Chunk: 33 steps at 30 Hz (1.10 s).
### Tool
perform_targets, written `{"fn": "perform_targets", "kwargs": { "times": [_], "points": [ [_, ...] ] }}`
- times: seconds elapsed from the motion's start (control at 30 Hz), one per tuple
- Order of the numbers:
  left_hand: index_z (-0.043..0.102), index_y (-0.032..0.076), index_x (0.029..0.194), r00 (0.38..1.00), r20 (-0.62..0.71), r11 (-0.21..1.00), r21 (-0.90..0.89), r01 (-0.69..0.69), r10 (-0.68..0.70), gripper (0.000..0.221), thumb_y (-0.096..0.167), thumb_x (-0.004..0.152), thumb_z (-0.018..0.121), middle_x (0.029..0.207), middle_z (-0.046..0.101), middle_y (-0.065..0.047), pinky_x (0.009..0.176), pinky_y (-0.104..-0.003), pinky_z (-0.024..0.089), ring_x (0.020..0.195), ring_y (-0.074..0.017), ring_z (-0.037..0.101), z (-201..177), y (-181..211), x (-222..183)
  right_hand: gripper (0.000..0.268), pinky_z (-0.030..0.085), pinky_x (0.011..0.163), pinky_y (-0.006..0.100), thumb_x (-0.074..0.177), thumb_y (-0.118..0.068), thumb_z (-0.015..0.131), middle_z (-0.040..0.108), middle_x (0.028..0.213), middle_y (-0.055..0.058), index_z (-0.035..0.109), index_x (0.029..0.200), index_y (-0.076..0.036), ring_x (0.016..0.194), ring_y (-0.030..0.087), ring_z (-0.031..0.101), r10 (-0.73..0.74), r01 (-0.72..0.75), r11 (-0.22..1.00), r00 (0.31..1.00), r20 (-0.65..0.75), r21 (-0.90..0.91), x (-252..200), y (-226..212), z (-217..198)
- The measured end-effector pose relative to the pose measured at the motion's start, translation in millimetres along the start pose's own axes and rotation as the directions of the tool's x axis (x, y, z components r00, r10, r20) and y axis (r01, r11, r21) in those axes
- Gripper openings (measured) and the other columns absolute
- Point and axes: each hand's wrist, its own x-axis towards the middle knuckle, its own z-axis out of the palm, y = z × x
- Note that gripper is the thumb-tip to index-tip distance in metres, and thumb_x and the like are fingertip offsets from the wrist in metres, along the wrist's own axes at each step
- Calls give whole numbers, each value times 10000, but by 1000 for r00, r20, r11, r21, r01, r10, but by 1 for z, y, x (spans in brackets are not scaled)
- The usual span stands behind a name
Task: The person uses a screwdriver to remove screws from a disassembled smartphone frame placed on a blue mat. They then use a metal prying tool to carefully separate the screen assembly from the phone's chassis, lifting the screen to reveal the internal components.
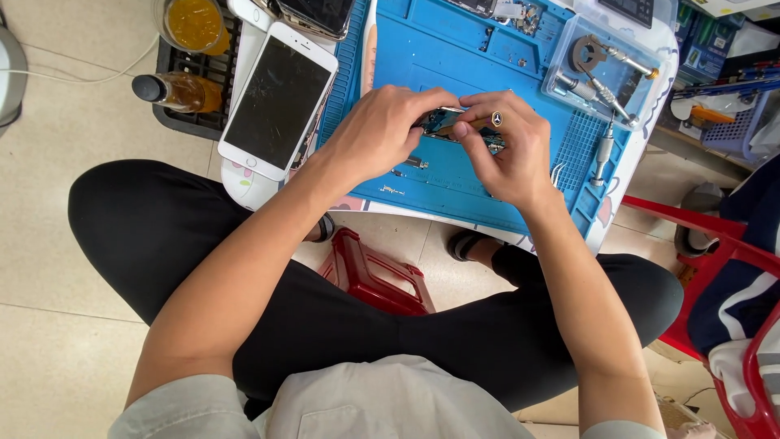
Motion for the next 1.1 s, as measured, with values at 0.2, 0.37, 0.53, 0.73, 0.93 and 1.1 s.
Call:
{"fn": "perform_targets", "kwargs": {
  "times": [0.2, 0.37, 0.53, 0.73, 0.93, 1.1],
  "points": [
    [668, 73, 1335, 1000, -31, 1000, -22, -6, 6, 457, -111, 919, 715, 809, 746, -185, 632, -520, 569, 642, -345, 694, 1, 1, 2, 142, 606, 833, 421, 1074, -4, 654, 757, 943, 191, 704, 949, 39, 1017, 376, 765, -15, 15, 1000, 998, -54, 7, -1, 5, 6],
    [664, 83, 1330, 999, -38, 1000, -18, -1, 0, 468, -115, 910, 714, 858, 764, -178, 627, -516, 570, 694, -351, 714, 2, 3, 2, 133, 607, 827, 419, 1076, -5, 661, 756, 969, 208, 707, 962, 46, 1021, 374, 759, -14, 15, 1000, 998, -59, 5, -2, 4, 6],
    [657, 75, 1325, 1000, -25, 999, -36, 2, -3, 471, -126, 901, 708, 825, 755, -173, 591, -506, 554, 630, -327, 694, 0, 3, 3, 110, 599, 843, 430, 1075, 4, 679, 748, 969, 211, 703, 976, 47, 1037, 374, 755, -28, 28, 1000, 998, -60, -5, -1, 5, 7],
    [658, 68, 1336, 999, -33, 1000, -24, 14, -15, 474, -115, 905, 726, 855, 768, -188, 637, -507, 596, 670, -339, 728, 2, 2, 2, 98, 605, 850, 424, 1067, 21, 688, 753, 961, 196, 714, 976, 48, 1047, 365, 752, -35, 35, 999, 998, -49, 2, -2, 8, 8],
    [649, 68, 1348, 999, -15, 999, -31, 35, -35, 492, -104, 897, 746, 854, 756, -194, 614, -516, 575, 695, -363, 725, -1, 5, 2, 83, 605, 836, 415, 1074, 8, 687, 752, 992, 212, 711, 1002, 41, 1046, 357, 746, -32, 32, 999, 998, -49, 11, -1, 7, 7],
    [668, 66, 1338, 999, -12, 998, -45, 37, -38, 493, -109, 885, 748, 808, 738, -164, 597, -513, 548, 702, -362, 711, -2, 5, 2, 95, 597, 849, 421, 1073, 1, 686, 753, 970, 184, 711, 988, 34, 1061, 358, 742, -33, 34, 999, 999, -41, 9, -2, 7, 7]
  ]
}}
